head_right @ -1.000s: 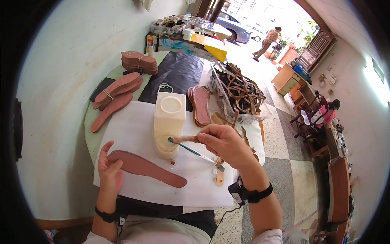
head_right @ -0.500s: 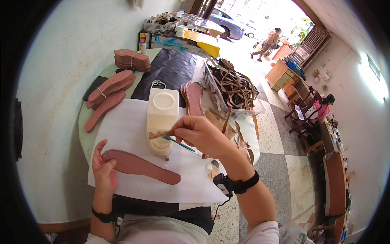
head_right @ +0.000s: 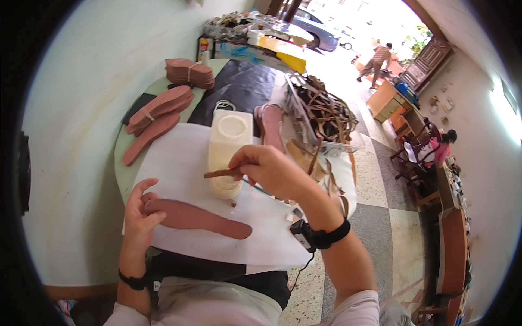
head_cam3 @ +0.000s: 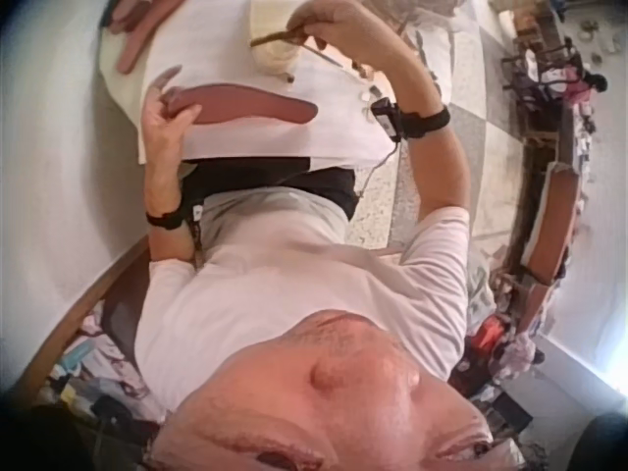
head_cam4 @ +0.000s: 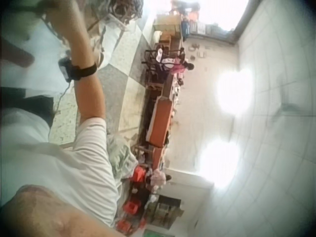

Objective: Applying glue and assembling layers of a shoe insole.

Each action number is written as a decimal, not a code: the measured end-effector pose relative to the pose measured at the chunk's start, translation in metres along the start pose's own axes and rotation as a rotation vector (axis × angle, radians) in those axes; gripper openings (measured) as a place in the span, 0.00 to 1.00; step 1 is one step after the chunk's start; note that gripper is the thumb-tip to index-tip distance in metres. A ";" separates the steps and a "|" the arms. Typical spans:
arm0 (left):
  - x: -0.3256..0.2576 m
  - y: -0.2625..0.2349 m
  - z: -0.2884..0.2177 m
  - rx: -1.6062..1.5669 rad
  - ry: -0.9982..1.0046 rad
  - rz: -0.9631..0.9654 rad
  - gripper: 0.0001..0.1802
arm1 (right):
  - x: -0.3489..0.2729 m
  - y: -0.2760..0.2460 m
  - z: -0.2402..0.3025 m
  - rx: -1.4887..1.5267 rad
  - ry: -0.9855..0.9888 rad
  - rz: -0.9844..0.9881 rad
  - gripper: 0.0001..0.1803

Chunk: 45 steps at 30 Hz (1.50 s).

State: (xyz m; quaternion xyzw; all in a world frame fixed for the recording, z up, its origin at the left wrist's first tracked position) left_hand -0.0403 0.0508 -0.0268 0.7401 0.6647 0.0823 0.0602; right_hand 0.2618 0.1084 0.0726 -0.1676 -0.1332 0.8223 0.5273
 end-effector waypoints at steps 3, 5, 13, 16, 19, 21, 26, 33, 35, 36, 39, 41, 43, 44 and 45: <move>-0.001 0.004 -0.001 0.052 0.010 -0.007 0.40 | 0.003 0.003 -0.011 0.057 -0.054 0.036 0.09; 0.001 0.002 -0.003 0.082 0.004 0.037 0.39 | 0.004 0.005 -0.006 0.088 -0.068 0.040 0.09; -0.005 0.003 -0.011 0.052 0.016 0.057 0.37 | 0.010 0.044 0.029 0.091 -0.022 -0.058 0.09; -0.005 0.006 -0.015 0.061 0.024 0.059 0.37 | 0.011 0.051 0.035 0.199 -0.072 -0.047 0.08; -0.006 0.008 -0.017 0.060 0.058 0.056 0.38 | 0.015 0.062 0.044 0.289 -0.075 0.001 0.09; -0.007 0.010 -0.021 0.067 0.056 0.054 0.38 | 0.017 0.070 0.051 0.257 -0.067 0.032 0.09; -0.007 0.011 -0.021 0.106 0.084 0.043 0.37 | 0.022 0.084 0.053 0.198 -0.032 0.069 0.09; -0.008 0.012 -0.021 0.150 0.135 0.026 0.35 | 0.021 0.090 0.048 0.194 -0.082 0.057 0.08; -0.009 0.012 -0.021 0.158 0.140 0.020 0.35 | 0.020 0.090 0.050 0.190 -0.073 0.061 0.08; -0.009 0.013 -0.022 0.156 0.137 0.019 0.35 | 0.020 0.091 0.050 0.197 -0.084 0.062 0.08; -0.009 0.013 -0.022 0.174 0.145 0.031 0.35 | 0.020 0.091 0.051 0.191 -0.098 0.054 0.08; -0.009 0.012 -0.022 0.178 0.146 0.031 0.35 | 0.020 0.091 0.050 0.187 -0.098 0.052 0.08; -0.009 0.014 -0.024 0.163 0.135 0.023 0.35 | 0.020 0.090 0.048 0.192 -0.092 0.055 0.08; -0.010 0.014 -0.024 0.172 0.135 0.018 0.35 | 0.020 0.090 0.049 0.174 -0.082 0.048 0.08; -0.011 0.014 -0.024 0.184 0.135 0.011 0.35 | 0.019 0.090 0.050 0.157 -0.073 0.043 0.08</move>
Point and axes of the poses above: each hand's wrist, its own x-axis towards the middle knuckle, its own y-axis out of the palm, z = x × y, the point moved 3 cm from there along x, towards the middle knuckle, and after that the axes turned 5 degrees about x, right-handed, at the moved point
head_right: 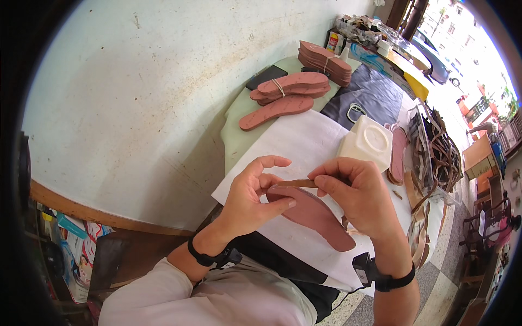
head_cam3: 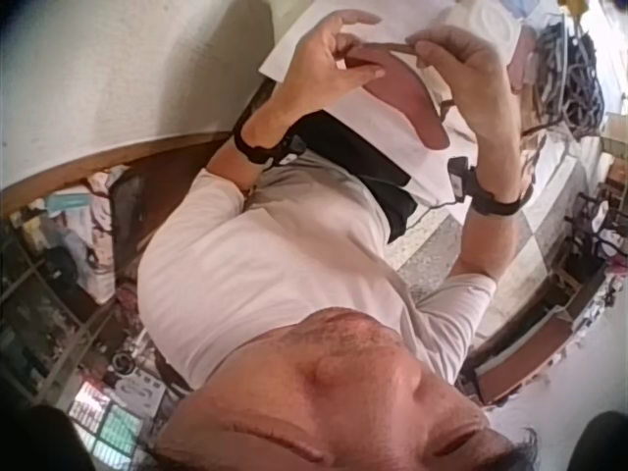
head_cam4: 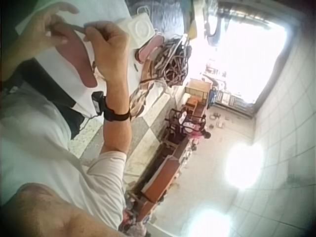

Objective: Applying glue and assembling layers of a shoe insole.

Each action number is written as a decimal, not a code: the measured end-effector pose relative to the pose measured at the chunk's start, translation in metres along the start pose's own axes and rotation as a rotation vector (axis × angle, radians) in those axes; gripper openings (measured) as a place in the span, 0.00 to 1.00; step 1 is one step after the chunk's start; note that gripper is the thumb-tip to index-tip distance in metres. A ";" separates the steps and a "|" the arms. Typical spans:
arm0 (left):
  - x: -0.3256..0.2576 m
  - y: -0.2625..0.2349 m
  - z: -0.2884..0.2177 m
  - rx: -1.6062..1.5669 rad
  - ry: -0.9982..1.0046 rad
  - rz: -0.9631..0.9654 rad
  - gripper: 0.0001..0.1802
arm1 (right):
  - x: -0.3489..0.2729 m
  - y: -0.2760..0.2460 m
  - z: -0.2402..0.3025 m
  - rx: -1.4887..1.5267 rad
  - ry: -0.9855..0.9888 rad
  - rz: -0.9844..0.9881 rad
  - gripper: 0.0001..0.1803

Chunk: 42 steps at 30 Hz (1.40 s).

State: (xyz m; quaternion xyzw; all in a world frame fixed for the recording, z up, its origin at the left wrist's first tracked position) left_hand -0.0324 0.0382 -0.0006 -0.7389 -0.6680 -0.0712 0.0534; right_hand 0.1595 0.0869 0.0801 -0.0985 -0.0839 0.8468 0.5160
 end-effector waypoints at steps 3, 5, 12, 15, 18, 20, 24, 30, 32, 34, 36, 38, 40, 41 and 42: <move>0.000 0.000 0.001 0.039 0.025 -0.017 0.33 | 0.000 0.000 -0.001 -0.007 0.008 -0.012 0.08; 0.000 0.000 0.002 0.063 0.049 -0.023 0.32 | 0.000 -0.001 -0.004 0.002 -0.013 -0.011 0.08; 0.001 0.001 0.003 0.137 0.140 -0.021 0.29 | 0.000 -0.003 -0.008 -0.039 -0.017 -0.009 0.08; 0.001 0.001 0.002 0.158 0.188 -0.029 0.27 | 0.002 -0.004 -0.010 -0.040 -0.061 -0.001 0.08; 0.001 0.001 0.002 0.166 0.210 -0.039 0.25 | 0.001 -0.003 -0.008 -0.055 -0.018 -0.006 0.08; 0.001 0.001 0.004 0.166 0.220 -0.041 0.24 | 0.001 -0.002 -0.007 -0.068 0.004 -0.012 0.08; 0.001 0.001 0.005 0.167 0.261 -0.053 0.23 | 0.000 -0.002 -0.008 -0.096 -0.029 -0.014 0.08; 0.000 0.000 0.006 0.145 0.246 -0.061 0.22 | -0.002 -0.001 -0.003 -0.187 -0.052 -0.032 0.06; 0.000 0.000 0.005 0.148 0.241 -0.058 0.22 | -0.002 -0.002 -0.004 -0.218 -0.104 -0.041 0.05; 0.000 0.000 0.005 0.145 0.237 -0.063 0.22 | -0.001 -0.002 -0.004 -0.231 -0.115 -0.044 0.05; 0.000 -0.001 0.004 0.155 0.244 -0.062 0.22 | -0.002 -0.002 -0.001 -0.221 -0.131 -0.054 0.06; 0.000 0.000 0.005 0.158 0.244 -0.060 0.22 | -0.003 -0.002 0.001 -0.214 -0.134 -0.060 0.06; 0.000 0.000 0.005 0.157 0.240 -0.066 0.21 | -0.004 -0.001 0.002 -0.212 -0.131 -0.055 0.06; 0.000 0.000 0.005 0.154 0.238 -0.064 0.21 | -0.004 -0.001 0.002 -0.217 -0.135 -0.049 0.06; -0.001 -0.001 0.004 0.151 0.233 -0.061 0.21 | -0.004 -0.001 0.000 -0.221 -0.138 -0.043 0.06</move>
Point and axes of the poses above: each hand's wrist, its own x-axis towards the middle knuckle, its own y-axis out of the palm, z = x × y, the point moved 3 cm from there along x, towards the middle knuckle, and after that the axes turned 5 degrees about x, right-handed, at the moved point
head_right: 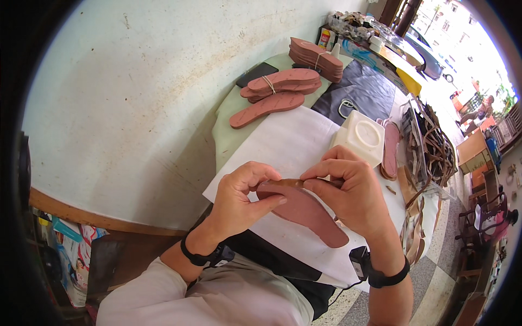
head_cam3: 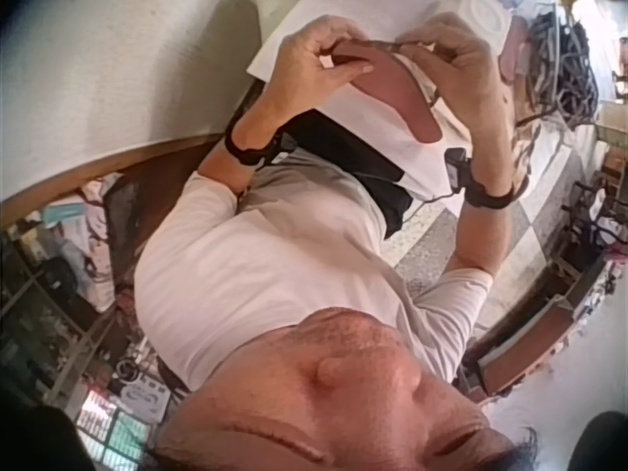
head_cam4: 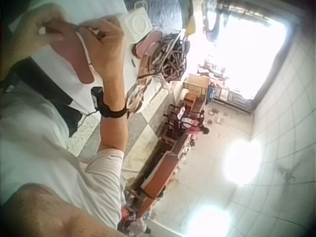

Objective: Applying glue and assembling layers of a shoe insole.

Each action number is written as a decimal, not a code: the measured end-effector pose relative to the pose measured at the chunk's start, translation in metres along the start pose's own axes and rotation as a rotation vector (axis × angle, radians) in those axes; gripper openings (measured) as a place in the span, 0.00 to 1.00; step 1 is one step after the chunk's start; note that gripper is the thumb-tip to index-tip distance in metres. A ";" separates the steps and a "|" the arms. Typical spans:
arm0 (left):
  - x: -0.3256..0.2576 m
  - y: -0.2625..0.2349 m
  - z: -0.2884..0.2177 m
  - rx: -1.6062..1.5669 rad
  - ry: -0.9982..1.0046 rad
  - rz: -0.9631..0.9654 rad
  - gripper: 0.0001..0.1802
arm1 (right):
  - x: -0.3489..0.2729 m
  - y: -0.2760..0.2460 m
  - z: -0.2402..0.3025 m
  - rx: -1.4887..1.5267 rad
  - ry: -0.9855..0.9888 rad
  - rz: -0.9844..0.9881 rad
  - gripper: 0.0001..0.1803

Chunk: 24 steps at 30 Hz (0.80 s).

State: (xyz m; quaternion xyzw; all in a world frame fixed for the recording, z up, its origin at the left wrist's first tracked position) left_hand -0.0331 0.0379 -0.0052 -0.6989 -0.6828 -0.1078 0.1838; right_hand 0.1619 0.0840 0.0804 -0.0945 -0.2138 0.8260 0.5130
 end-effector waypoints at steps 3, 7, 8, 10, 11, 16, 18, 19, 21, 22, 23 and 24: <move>0.000 0.000 0.000 -0.008 -0.008 -0.001 0.21 | -0.001 0.001 -0.001 -0.006 0.004 0.009 0.06; 0.000 0.000 -0.002 0.022 -0.020 0.008 0.20 | -0.001 0.000 -0.007 -0.069 -0.063 -0.005 0.07; 0.000 0.000 -0.002 0.017 -0.019 0.002 0.20 | -0.001 0.000 -0.008 -0.065 -0.051 -0.003 0.08; 0.000 0.001 -0.002 0.001 -0.015 -0.007 0.19 | -0.002 -0.001 -0.008 -0.061 -0.023 -0.004 0.08; 0.000 0.001 -0.002 0.006 -0.012 -0.003 0.19 | -0.002 0.000 -0.007 -0.067 -0.009 -0.006 0.08; 0.000 0.000 -0.001 0.016 0.018 -0.015 0.18 | -0.004 0.001 -0.007 -0.093 -0.001 -0.009 0.08; -0.001 -0.001 -0.001 0.018 -0.005 -0.021 0.17 | -0.005 0.002 -0.010 -0.088 -0.014 -0.007 0.08; -0.001 -0.001 -0.001 0.019 -0.016 -0.025 0.17 | -0.005 0.002 -0.011 -0.085 -0.021 -0.006 0.07; 0.000 -0.002 -0.003 0.032 -0.009 -0.026 0.16 | -0.006 0.001 -0.012 -0.017 0.035 0.000 0.07; 0.000 -0.002 -0.004 0.038 -0.006 -0.026 0.16 | -0.007 0.002 -0.013 0.019 0.064 0.001 0.07; -0.001 -0.002 -0.004 0.048 -0.003 -0.018 0.17 | -0.008 0.001 -0.013 0.012 0.074 -0.003 0.07; -0.001 -0.003 -0.004 0.061 0.002 -0.015 0.17 | -0.007 0.001 -0.012 0.006 0.077 -0.005 0.07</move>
Point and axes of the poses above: each hand's wrist, its own x-axis towards the middle knuckle, its own y-axis out of the palm, z = x × y, the point moved 3 cm from there along x, towards the middle knuckle, and after that the axes turned 5 degrees about x, right-handed, at the moved point
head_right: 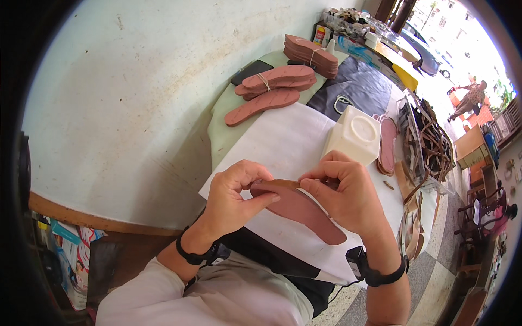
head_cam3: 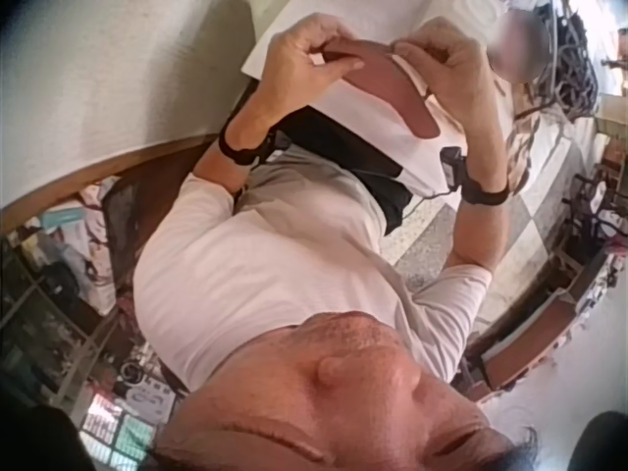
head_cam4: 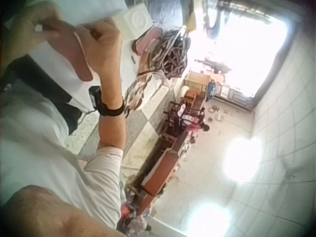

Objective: Applying glue and assembling layers of a shoe insole.

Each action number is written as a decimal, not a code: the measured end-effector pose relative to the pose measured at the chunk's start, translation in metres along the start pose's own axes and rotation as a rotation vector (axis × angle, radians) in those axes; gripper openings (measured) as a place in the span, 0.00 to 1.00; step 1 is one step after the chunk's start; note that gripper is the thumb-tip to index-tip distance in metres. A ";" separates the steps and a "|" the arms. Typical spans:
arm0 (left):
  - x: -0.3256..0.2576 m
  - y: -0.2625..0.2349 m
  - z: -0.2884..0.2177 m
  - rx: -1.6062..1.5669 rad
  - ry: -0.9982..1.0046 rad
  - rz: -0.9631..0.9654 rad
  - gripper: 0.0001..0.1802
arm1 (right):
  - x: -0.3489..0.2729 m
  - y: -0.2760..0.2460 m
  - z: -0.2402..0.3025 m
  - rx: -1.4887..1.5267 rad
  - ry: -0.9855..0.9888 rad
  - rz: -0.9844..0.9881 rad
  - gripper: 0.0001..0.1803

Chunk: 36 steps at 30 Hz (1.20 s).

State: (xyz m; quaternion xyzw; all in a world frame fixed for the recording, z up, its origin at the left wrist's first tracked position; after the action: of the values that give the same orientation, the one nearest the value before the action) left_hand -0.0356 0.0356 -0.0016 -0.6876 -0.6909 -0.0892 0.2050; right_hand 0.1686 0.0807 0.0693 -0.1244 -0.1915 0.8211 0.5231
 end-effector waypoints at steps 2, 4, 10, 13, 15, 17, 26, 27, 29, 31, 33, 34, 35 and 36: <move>0.000 0.000 0.000 0.000 0.009 0.003 0.18 | 0.002 -0.001 0.001 -0.026 0.013 -0.003 0.08; 0.000 0.000 0.002 -0.027 0.012 0.005 0.18 | 0.002 -0.001 0.000 -0.063 0.035 -0.006 0.09; 0.001 0.000 0.003 -0.021 0.019 0.001 0.18 | 0.003 -0.006 -0.004 -0.022 0.119 0.057 0.07; 0.001 -0.001 0.002 0.001 0.009 0.010 0.18 | 0.004 -0.001 -0.013 0.178 0.066 0.032 0.05; 0.001 0.000 0.004 -0.014 0.000 0.004 0.17 | 0.004 -0.001 -0.013 0.175 0.079 0.054 0.04; 0.001 -0.001 0.004 -0.018 -0.006 -0.004 0.16 | 0.005 -0.001 -0.014 0.167 0.086 0.065 0.04; 0.001 -0.003 0.004 0.004 -0.053 0.020 0.17 | -0.004 -0.001 -0.013 0.071 0.138 0.056 0.04; 0.001 -0.003 0.005 0.002 -0.052 0.023 0.17 | -0.005 -0.001 -0.011 0.050 0.136 0.049 0.04; 0.000 -0.003 0.006 -0.006 -0.057 0.029 0.17 | -0.006 -0.001 -0.011 0.023 0.115 0.035 0.04; 0.000 -0.003 0.007 -0.016 -0.068 0.035 0.17 | -0.006 -0.001 -0.014 0.012 0.080 0.021 0.04; 0.000 -0.004 0.006 -0.001 -0.069 0.040 0.17 | -0.007 0.000 -0.017 0.052 0.104 0.016 0.04; 0.000 -0.004 0.006 0.006 -0.070 0.042 0.17 | -0.007 0.000 -0.018 0.072 0.116 0.014 0.04; 0.000 -0.004 0.007 -0.004 -0.078 0.047 0.17 | -0.008 0.001 -0.019 0.078 0.120 0.011 0.04; 0.000 -0.004 0.008 -0.015 -0.085 0.051 0.17 | -0.008 0.001 -0.019 0.084 0.124 0.009 0.04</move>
State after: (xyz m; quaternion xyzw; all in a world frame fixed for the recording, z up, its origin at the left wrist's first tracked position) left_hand -0.0407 0.0392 -0.0083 -0.7098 -0.6804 -0.0597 0.1724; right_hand 0.1792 0.0762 0.0514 -0.1538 -0.1237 0.8214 0.5351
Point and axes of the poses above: each hand's wrist, its own x-axis towards the middle knuckle, its own y-axis out of the palm, z = x × y, the point moved 3 cm from there along x, towards the middle knuckle, and after that the axes turned 5 degrees about x, right-handed, at the moved point
